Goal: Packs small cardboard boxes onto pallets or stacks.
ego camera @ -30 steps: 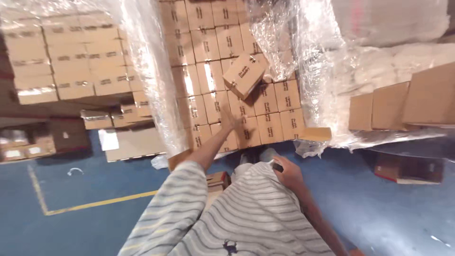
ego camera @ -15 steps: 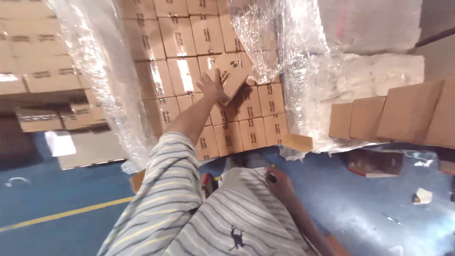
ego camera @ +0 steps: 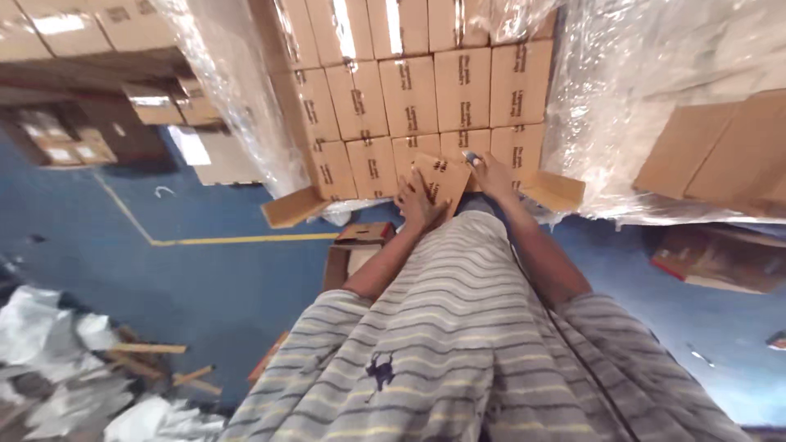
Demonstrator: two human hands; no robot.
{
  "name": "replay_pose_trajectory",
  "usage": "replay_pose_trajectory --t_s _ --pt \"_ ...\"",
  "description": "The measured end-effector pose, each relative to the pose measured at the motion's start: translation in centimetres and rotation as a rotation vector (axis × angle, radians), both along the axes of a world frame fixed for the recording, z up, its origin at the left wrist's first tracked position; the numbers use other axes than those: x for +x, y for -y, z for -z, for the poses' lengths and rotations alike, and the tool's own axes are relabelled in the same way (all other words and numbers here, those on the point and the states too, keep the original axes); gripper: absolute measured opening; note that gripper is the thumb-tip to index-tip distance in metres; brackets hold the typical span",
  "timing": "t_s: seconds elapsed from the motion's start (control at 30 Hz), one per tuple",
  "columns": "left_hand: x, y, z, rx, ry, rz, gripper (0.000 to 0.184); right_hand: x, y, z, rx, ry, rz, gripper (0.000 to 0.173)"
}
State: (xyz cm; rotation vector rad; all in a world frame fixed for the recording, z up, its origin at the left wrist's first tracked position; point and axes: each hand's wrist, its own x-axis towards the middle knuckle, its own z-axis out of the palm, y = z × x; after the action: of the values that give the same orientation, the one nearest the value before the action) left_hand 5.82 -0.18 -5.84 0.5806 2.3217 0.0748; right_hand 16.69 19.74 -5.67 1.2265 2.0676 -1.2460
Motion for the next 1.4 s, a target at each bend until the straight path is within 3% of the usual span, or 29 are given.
replay_pose_trajectory --t_s 0.07,0.2,0.43,0.67,0.83,0.93,1.03,1.13,1.2,1.3,1.4 --pt "-2.7 -1.7 0.5 0.149 0.029 0.120 0.106 -1.9 -0.9 0.9 0.073 -0.006 -0.124 0.039" --pt "-6.8 -4.5 1.1 0.117 0.206 0.247 0.079 -4.9 -1.8 1.8 0.045 -0.044 -0.326 0.033" --pt "-7.0 -3.2 0.7 0.121 0.217 0.254 0.079 -7.2 -2.2 2.2 0.112 -0.165 -0.610 0.029" --pt "-7.0 -3.7 0.2 0.127 0.215 0.223 0.081 -9.4 -1.0 0.8 0.203 -0.164 -0.732 0.027" --pt "-7.1 -3.3 -0.5 0.104 0.240 0.245 0.076 -6.3 -3.4 -0.1 0.215 -0.116 -0.853 0.021" --pt "-7.2 -3.6 -0.1 0.136 0.244 0.198 0.062 -3.1 -4.9 -1.8 0.186 0.085 -0.743 0.024" --pt "-8.2 -4.3 0.7 0.156 0.293 0.107 0.056 -3.0 -2.6 -3.7 0.155 0.158 -0.416 0.038" --pt "-9.1 -4.7 0.8 0.196 0.378 0.022 0.059 -3.9 1.5 -2.1 -0.082 0.078 -0.123 0.046" --pt "-9.2 -5.1 0.5 0.202 0.393 -0.010 0.061 -4.6 3.7 -2.7 -0.123 0.020 -0.004 0.044" --pt "-9.1 -5.2 0.0 0.233 0.392 -0.055 0.060 -6.5 3.9 -13.2 -0.234 0.157 0.019 0.043" --pt "-9.0 -5.0 -0.3 0.245 0.406 -0.090 0.059 -6.5 4.9 -15.2 -0.143 0.121 0.010 0.041"
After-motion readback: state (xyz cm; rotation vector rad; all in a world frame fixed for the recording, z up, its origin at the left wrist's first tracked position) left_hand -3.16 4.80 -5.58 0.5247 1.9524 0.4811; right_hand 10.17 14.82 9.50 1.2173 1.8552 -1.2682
